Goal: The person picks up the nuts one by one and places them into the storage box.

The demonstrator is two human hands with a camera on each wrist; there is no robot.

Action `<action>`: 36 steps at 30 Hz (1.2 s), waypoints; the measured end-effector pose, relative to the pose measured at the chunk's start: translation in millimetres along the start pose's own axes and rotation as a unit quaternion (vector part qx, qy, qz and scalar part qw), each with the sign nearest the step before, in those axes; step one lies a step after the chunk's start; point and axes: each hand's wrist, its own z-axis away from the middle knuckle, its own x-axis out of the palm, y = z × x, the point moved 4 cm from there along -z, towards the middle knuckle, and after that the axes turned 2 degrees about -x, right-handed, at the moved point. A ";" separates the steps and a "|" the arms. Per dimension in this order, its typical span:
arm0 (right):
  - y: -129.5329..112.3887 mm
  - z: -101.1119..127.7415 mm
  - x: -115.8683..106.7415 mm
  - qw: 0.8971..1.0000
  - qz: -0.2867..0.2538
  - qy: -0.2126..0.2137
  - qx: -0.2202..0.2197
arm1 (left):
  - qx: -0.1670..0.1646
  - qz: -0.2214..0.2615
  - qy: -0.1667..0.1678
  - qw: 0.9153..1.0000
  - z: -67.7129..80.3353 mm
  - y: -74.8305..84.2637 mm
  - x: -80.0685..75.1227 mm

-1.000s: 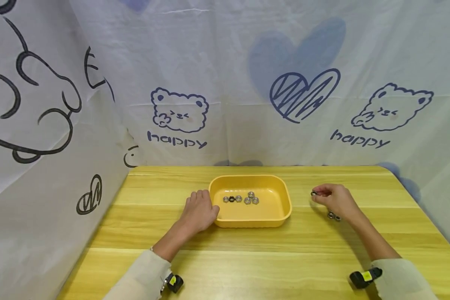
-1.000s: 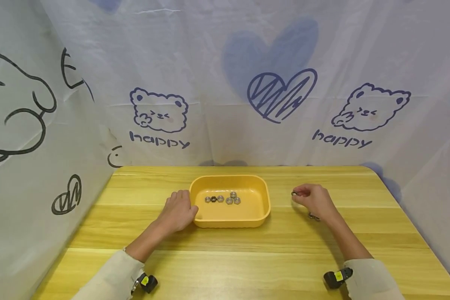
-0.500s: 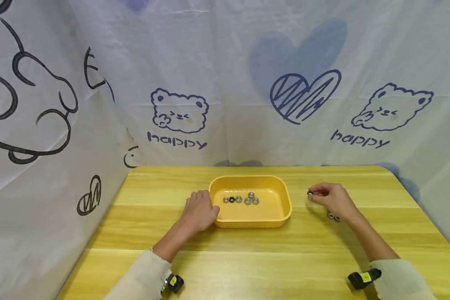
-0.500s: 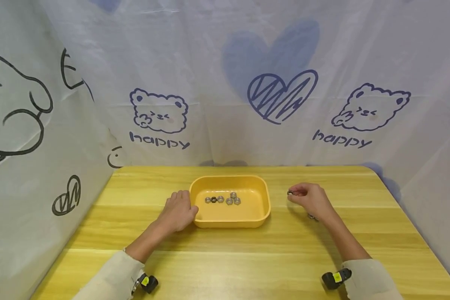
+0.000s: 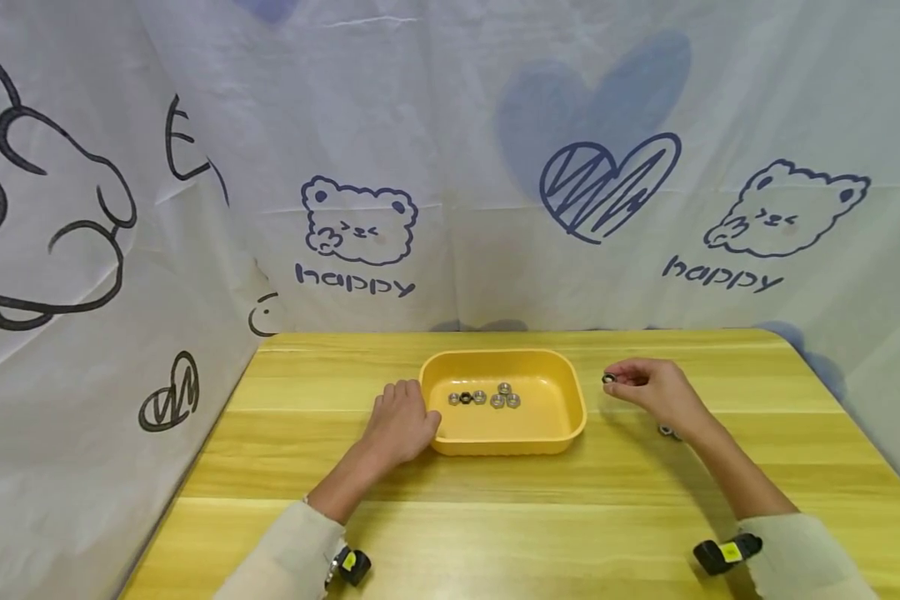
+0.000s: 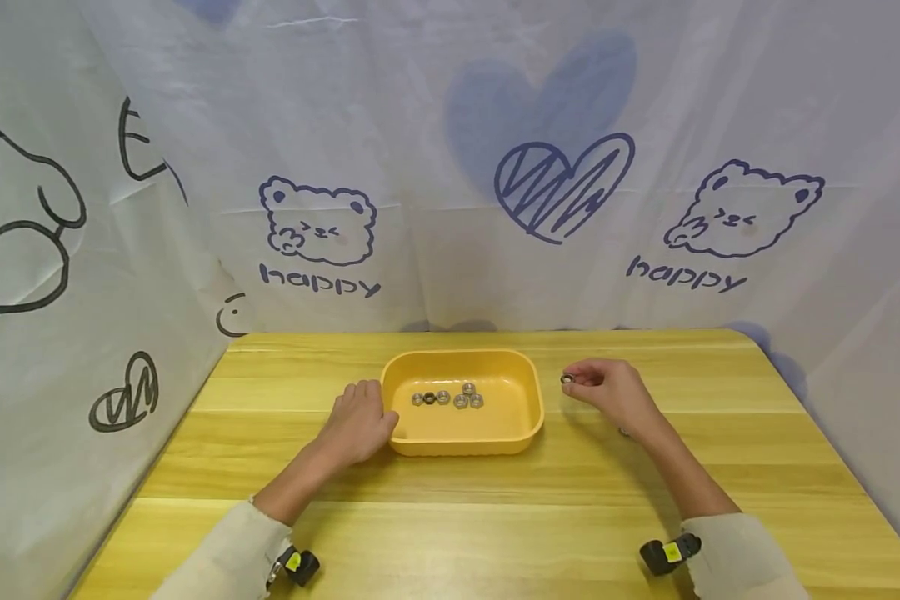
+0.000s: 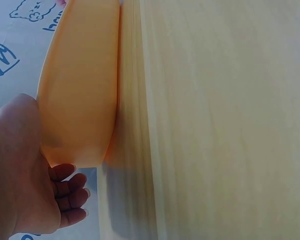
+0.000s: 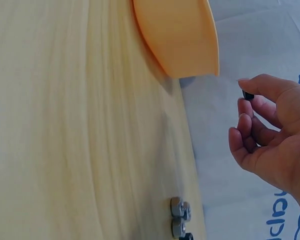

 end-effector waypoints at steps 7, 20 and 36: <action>-12.8 -5.2 5.0 1.000 -0.008 -0.007 -0.003 | 0.000 -0.003 0.000 1.000 -0.6 -2.2 -0.7; -31.2 -18.6 17.0 1.000 -0.016 -0.023 0.001 | 0.001 -0.002 -0.002 1.000 -0.9 -1.7 -0.8; -46.1 -29.6 34.7 0.997 -0.051 -0.048 0.011 | 0.002 -0.004 0.003 1.000 -0.6 -0.9 0.2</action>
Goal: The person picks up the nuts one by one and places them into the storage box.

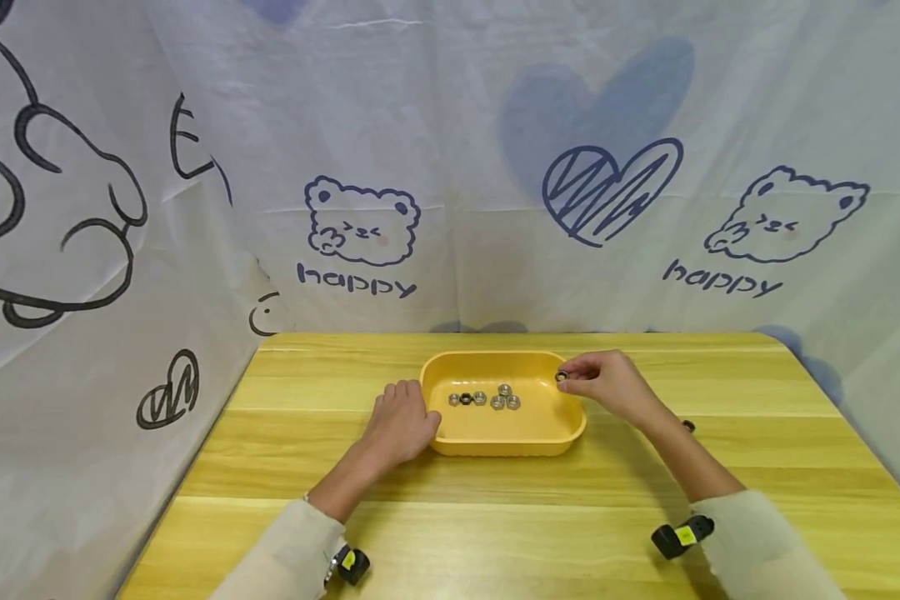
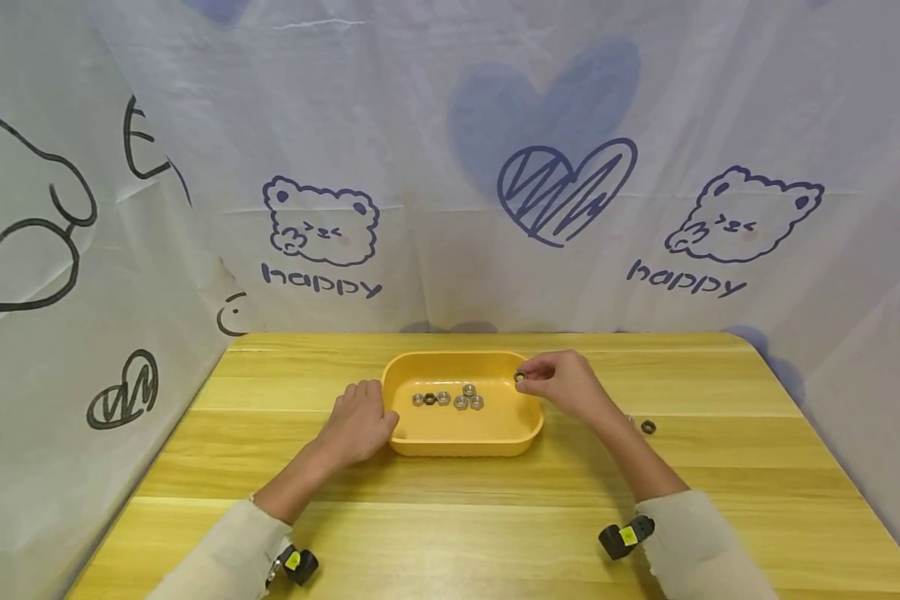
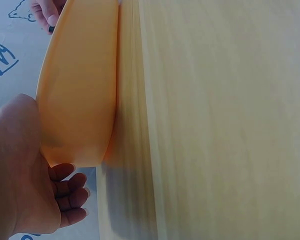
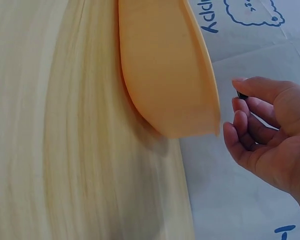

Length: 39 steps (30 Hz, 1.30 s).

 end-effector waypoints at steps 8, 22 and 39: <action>-4.8 -5.1 8.9 1.000 -0.011 -0.005 -0.007 | -0.003 0.000 -0.003 1.000 -0.9 -1.4 -0.5; -10.8 -15.7 27.6 1.000 -0.006 -0.024 -0.013 | 0.003 0.001 -0.003 1.000 -0.4 -2.2 -1.1; -17.5 -24.9 47.1 0.997 0.034 -0.047 -0.047 | 0.006 -0.002 0.003 1.000 1.1 -0.9 0.0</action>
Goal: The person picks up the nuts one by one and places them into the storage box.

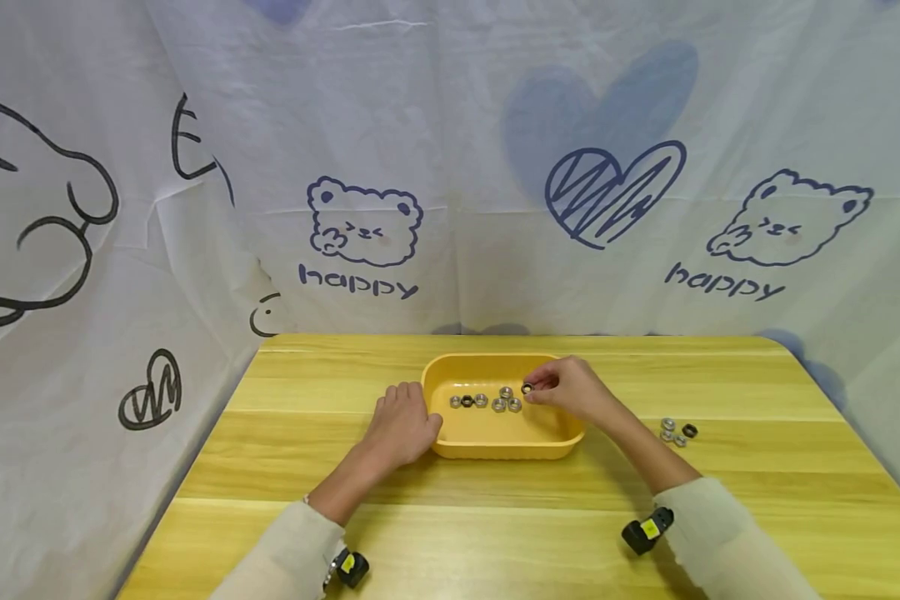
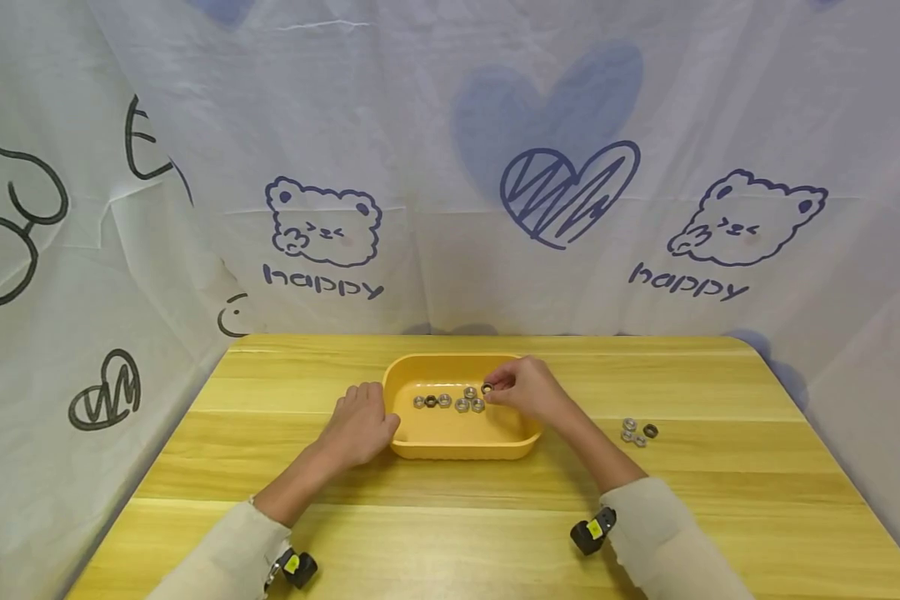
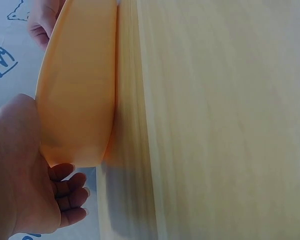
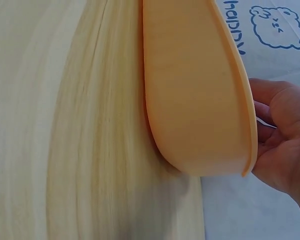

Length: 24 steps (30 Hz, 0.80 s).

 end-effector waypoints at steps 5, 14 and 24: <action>-2.5 -1.8 4.5 1.000 0.000 -0.007 0.007 | -0.002 -0.001 -0.005 1.000 -0.9 -1.2 0.6; -2.5 -6.3 12.7 1.000 -0.004 -0.017 0.020 | -0.001 -0.002 -0.008 1.000 -0.8 -1.0 -1.3; -8.3 -10.7 23.6 1.000 -0.002 -0.023 -0.016 | -0.002 0.000 -0.009 1.000 -1.8 -2.1 -0.5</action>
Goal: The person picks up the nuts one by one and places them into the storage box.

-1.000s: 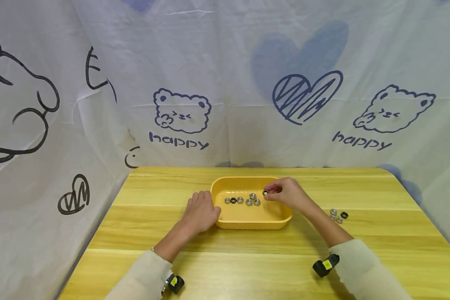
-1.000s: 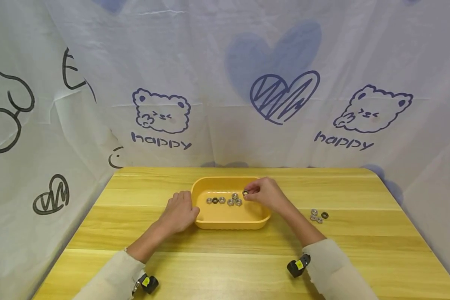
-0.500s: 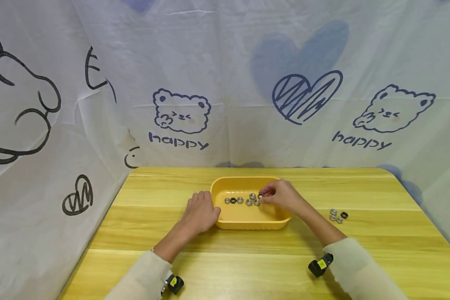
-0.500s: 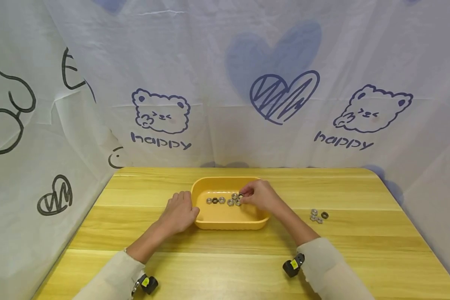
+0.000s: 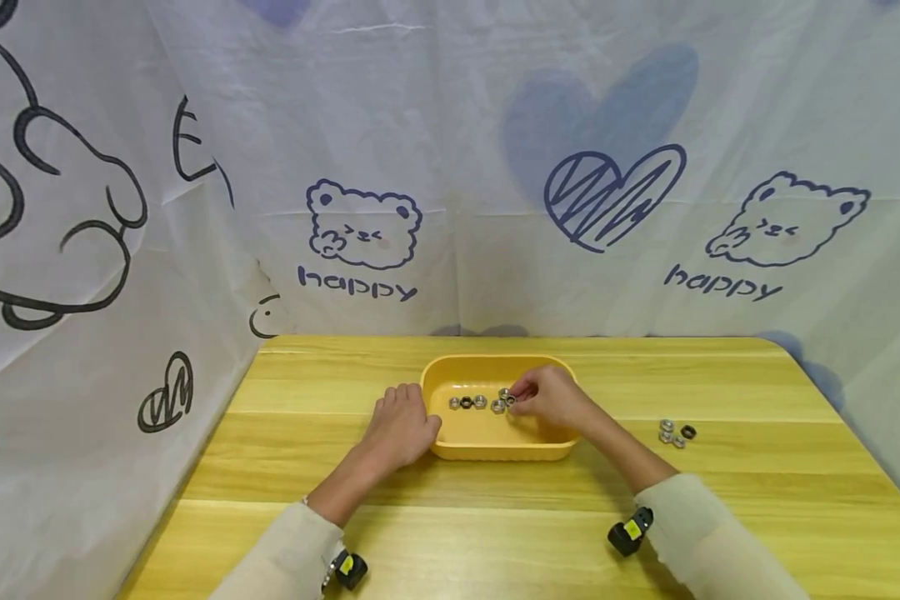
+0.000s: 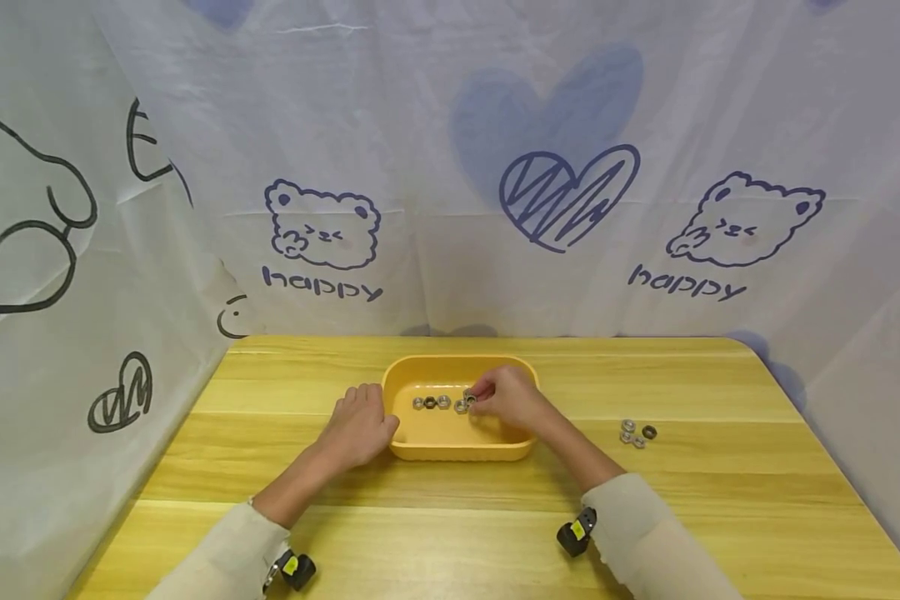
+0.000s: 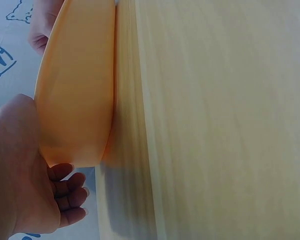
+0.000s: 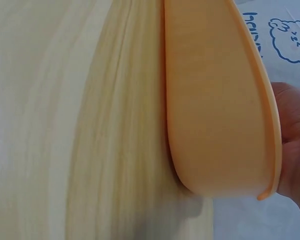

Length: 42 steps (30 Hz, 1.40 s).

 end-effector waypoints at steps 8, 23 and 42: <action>-3.0 2.7 5.3 1.000 0.019 -0.010 -0.006 | 0.002 0.003 0.002 1.000 1.7 0.3 -1.1; -1.9 2.5 12.1 0.996 0.047 -0.072 0.014 | -0.003 0.008 0.001 1.000 0.1 -0.1 -1.3; -0.9 4.0 16.8 0.993 0.083 -0.081 0.003 | 0.000 0.027 0.014 1.000 0.5 -2.1 4.7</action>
